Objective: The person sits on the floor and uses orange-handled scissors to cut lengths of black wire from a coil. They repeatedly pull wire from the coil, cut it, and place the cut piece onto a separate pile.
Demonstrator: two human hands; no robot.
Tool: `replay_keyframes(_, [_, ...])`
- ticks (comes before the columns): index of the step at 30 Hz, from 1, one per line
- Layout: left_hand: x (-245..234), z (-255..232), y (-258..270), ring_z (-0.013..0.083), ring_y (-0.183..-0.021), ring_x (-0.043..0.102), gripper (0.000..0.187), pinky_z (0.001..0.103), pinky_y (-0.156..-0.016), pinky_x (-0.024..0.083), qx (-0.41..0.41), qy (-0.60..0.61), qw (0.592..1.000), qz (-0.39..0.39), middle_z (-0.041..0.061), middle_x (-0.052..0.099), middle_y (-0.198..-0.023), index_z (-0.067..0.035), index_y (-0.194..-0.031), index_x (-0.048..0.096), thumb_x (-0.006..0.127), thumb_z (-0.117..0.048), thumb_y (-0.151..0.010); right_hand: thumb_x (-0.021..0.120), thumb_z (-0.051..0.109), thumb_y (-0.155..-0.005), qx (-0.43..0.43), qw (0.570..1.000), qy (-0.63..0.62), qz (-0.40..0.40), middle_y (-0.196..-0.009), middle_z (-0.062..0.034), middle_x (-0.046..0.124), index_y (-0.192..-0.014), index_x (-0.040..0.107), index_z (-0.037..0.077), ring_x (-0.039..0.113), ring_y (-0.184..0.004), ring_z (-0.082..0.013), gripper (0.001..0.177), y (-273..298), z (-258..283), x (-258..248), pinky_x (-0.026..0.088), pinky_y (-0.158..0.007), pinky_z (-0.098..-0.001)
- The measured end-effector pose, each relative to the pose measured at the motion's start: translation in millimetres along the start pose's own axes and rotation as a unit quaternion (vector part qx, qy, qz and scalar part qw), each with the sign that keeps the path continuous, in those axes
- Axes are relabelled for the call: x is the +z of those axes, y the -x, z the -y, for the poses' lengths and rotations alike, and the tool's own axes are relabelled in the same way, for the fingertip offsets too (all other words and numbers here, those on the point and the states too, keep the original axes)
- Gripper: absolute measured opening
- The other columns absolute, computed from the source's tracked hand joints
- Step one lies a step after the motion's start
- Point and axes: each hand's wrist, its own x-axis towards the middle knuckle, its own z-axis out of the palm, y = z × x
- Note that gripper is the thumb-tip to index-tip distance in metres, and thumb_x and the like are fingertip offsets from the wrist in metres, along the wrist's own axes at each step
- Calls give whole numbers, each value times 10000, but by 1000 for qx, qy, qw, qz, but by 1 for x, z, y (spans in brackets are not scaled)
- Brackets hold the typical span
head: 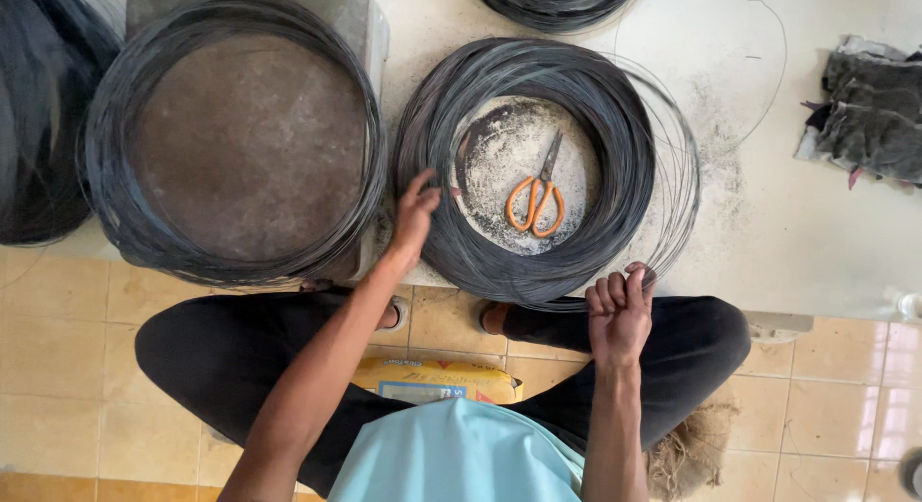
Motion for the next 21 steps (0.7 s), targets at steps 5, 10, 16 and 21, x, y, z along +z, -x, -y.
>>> replay_keyframes(5, [16,26,-45,189,-567,674,300,299,-559,522,-91,24,994,-51,109,656,-699,-73,-1064,619,691,-323,-916,368,246,-1095,0,999,40,-11,-628,74,190,-1042,480,153,238,-523,-72,155,0,6,12,282,-529,-207])
replay_keyframes(10, [34,30,-83,138,-466,633,306,230,-395,508,-46,-23,994,-101,75,620,-614,-42,-1001,595,772,-227,-834,405,227,-1087,-4,996,90,-26,-629,51,238,-1045,478,133,313,-554,-113,126,-13,14,4,347,-601,-264])
replay_keyframes(16, [48,1,-64,466,-1001,653,417,489,-807,550,43,-248,960,-121,328,644,-1029,-13,-1223,608,526,-357,-1002,561,200,-996,71,989,112,-64,-703,45,386,-979,544,137,436,-653,-93,68,-68,39,-3,437,-722,-252])
replay_keyframes(21, [61,5,-62,408,-1233,557,472,487,-1064,418,45,-288,946,-141,257,603,-1278,-34,-1333,545,374,-379,-1058,591,252,-993,50,980,182,-60,-692,102,291,-1149,555,122,321,-555,10,206,-122,60,-2,271,-497,-99])
